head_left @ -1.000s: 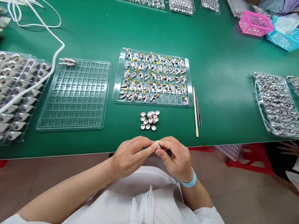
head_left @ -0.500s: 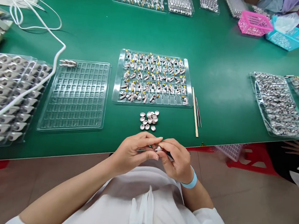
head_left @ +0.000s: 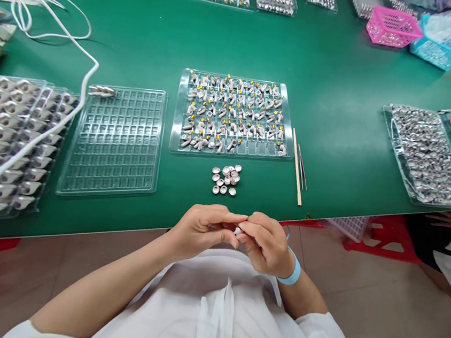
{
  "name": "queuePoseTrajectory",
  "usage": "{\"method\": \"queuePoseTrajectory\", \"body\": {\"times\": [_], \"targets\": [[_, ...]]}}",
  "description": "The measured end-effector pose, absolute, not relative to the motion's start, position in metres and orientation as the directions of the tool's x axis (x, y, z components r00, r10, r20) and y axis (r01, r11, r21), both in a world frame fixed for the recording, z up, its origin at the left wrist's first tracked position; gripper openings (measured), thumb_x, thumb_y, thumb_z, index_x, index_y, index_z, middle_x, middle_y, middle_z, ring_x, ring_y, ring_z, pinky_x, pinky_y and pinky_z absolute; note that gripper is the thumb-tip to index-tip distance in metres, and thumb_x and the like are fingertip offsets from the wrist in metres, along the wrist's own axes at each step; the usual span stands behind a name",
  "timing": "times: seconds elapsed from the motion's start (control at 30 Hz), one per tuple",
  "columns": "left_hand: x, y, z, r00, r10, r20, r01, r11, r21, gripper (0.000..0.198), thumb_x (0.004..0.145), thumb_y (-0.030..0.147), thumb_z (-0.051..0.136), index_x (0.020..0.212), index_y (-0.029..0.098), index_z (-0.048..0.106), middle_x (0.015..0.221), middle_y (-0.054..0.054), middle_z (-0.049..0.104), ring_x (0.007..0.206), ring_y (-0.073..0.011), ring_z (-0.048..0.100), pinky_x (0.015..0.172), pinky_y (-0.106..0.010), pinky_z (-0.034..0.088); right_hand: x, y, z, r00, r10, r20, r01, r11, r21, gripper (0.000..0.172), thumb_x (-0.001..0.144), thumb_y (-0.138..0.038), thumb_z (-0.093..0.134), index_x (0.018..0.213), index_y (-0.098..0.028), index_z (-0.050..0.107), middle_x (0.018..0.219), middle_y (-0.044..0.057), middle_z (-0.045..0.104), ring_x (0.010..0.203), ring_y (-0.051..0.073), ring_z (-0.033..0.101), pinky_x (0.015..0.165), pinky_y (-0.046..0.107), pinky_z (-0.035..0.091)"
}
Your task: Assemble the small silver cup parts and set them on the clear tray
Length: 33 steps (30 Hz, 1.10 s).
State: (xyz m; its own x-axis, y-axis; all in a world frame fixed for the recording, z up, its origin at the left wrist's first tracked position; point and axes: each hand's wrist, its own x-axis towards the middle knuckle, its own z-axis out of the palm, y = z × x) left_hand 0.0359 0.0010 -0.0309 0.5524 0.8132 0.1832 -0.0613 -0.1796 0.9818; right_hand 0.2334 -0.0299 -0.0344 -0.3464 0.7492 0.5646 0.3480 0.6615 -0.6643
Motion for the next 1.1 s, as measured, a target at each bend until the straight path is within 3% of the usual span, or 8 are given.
{"method": "queuePoseTrajectory", "body": {"times": [0.7,1.1], "targets": [[0.038,0.001,-0.029,0.533,0.775,0.34,-0.031,-0.384,0.923,0.033,0.091,0.018,0.067,0.123,0.021,0.069,0.069,-0.003,0.075,0.061,-0.0124,0.07,0.058,-0.017,0.056,0.23,-0.036,-0.04,-0.333,0.781,0.529,0.337,0.622,-0.707,0.014,0.095,-0.016,0.047,0.104,-0.02,0.057,0.076,0.006,0.06,0.064,0.017,0.053,0.058,0.03,0.049],[0.036,0.006,-0.037,0.515,0.8,0.308,-0.041,-0.336,0.941,0.03,0.088,0.018,0.07,0.118,0.018,0.072,0.07,-0.004,0.075,0.059,-0.0117,0.068,0.057,-0.019,0.056,0.224,-0.029,-0.048,-0.312,0.8,0.513,0.269,0.592,-0.76,0.017,0.092,-0.01,0.049,0.101,-0.019,0.059,0.075,0.005,0.058,0.066,0.017,0.053,0.058,0.029,0.047]]}}
